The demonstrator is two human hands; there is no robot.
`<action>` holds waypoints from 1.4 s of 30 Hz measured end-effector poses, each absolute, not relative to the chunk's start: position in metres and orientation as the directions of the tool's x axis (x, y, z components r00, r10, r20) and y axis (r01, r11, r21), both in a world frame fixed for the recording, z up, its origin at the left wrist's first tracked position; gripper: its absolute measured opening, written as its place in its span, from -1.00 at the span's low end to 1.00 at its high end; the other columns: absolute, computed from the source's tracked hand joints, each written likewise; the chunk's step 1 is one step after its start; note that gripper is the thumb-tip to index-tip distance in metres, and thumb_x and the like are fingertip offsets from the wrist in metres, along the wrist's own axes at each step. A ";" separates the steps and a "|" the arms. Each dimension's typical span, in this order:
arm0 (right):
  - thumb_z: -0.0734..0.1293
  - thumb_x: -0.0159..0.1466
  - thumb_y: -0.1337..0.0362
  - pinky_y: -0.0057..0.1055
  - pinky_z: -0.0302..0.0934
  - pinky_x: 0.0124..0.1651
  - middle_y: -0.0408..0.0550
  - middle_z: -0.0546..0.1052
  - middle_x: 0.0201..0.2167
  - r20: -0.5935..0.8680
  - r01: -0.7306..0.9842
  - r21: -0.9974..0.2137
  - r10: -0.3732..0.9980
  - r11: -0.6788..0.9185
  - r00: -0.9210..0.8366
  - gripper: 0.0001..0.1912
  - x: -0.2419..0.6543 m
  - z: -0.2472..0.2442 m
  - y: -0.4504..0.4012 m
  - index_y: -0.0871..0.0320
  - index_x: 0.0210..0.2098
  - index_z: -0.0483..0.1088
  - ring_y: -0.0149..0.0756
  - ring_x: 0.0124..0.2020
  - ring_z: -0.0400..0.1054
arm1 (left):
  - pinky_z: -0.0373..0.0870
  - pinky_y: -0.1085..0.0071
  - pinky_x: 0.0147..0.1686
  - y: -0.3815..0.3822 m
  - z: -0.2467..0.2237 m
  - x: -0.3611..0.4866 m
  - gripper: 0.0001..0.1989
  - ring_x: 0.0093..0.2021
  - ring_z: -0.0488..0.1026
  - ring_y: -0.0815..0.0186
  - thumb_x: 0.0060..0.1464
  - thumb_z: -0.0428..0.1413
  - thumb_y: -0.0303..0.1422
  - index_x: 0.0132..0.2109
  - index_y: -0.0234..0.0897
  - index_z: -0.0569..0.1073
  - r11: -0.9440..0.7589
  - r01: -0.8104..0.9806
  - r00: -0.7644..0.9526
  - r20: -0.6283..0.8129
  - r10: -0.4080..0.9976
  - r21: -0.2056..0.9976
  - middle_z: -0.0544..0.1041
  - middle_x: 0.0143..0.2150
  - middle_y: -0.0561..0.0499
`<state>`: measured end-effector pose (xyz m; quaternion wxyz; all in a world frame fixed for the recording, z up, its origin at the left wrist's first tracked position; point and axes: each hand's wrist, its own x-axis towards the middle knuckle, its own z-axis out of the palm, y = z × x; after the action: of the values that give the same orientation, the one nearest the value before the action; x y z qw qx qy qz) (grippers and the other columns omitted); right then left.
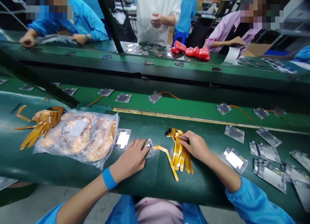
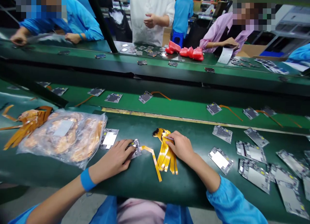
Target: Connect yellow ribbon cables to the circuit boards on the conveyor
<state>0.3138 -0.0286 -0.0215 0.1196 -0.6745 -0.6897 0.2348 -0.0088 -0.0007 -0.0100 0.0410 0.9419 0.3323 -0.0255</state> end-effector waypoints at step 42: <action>0.31 0.40 0.22 -0.42 0.05 -0.25 -0.09 0.62 -0.22 -0.139 0.780 -0.625 0.986 -0.011 -0.097 -0.84 0.310 -0.002 -0.037 0.09 -0.27 0.49 -0.26 -0.22 0.45 | 0.37 0.10 0.21 0.271 -0.007 -0.012 -0.42 0.26 0.43 -0.09 0.11 0.09 -0.37 0.27 -0.44 0.39 -0.297 0.951 0.305 -0.095 0.948 0.088 0.51 0.21 -0.37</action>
<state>0.3099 -0.0373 -0.0019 0.1759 -0.6485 -0.6808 0.2915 -0.0117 0.2713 -0.0069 0.0638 0.8053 0.5893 -0.0126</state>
